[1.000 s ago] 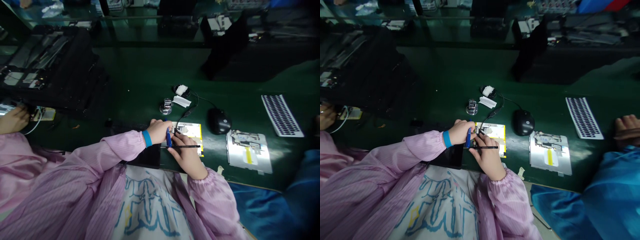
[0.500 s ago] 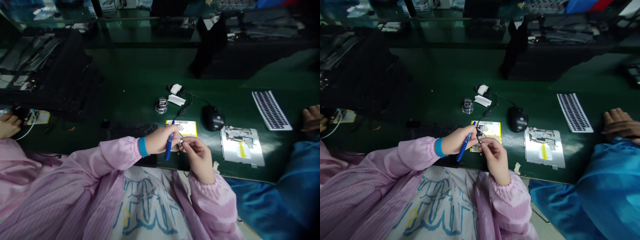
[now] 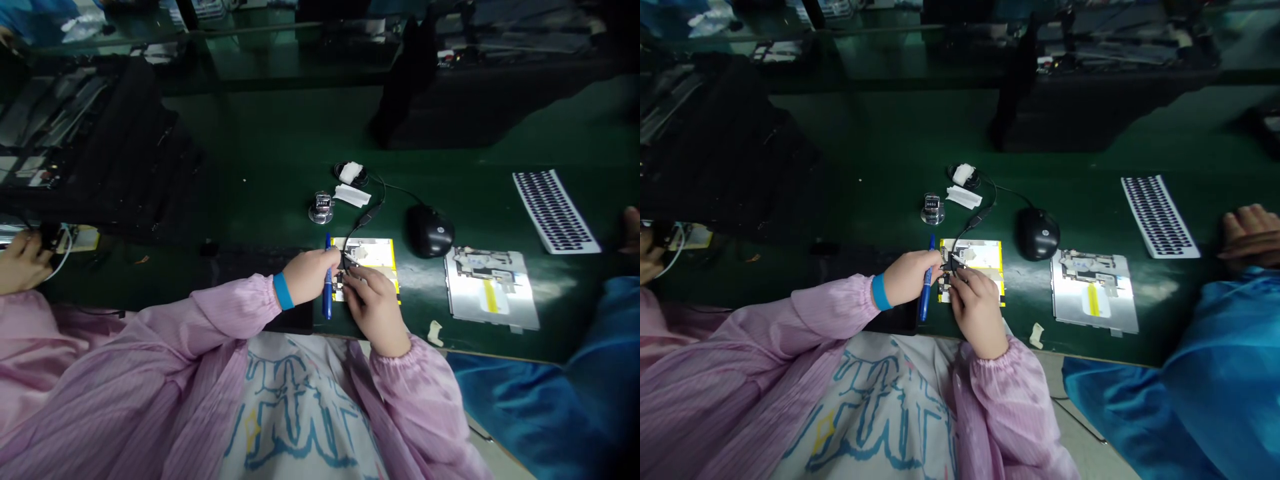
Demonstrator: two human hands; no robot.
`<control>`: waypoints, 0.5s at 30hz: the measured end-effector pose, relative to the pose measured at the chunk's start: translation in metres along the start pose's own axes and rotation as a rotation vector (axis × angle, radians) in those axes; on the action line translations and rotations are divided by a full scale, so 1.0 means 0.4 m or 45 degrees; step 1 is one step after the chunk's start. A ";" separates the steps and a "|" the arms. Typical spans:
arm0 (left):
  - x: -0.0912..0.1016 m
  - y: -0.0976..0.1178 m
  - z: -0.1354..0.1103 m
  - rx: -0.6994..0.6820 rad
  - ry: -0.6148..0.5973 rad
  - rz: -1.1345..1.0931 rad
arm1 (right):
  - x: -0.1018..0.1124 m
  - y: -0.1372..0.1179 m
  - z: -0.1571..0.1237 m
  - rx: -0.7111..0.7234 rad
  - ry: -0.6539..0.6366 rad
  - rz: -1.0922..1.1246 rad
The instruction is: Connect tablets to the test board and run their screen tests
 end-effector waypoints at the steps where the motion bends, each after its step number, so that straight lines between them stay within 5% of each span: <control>1: -0.003 -0.001 0.000 0.009 -0.003 0.017 | -0.001 0.000 -0.001 0.000 -0.001 -0.003; 15: -0.010 0.004 0.002 0.064 -0.042 0.049 | -0.013 -0.006 -0.006 0.021 -0.076 -0.070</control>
Point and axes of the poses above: each hand's wrist, its own z-axis towards the middle knuckle, its own x-axis out of the back of the hand, y = z × x, the point moved 10 cm from there along z, towards the middle knuckle, and after that the axes turned 3 degrees about -y, right-handed, at the moved point
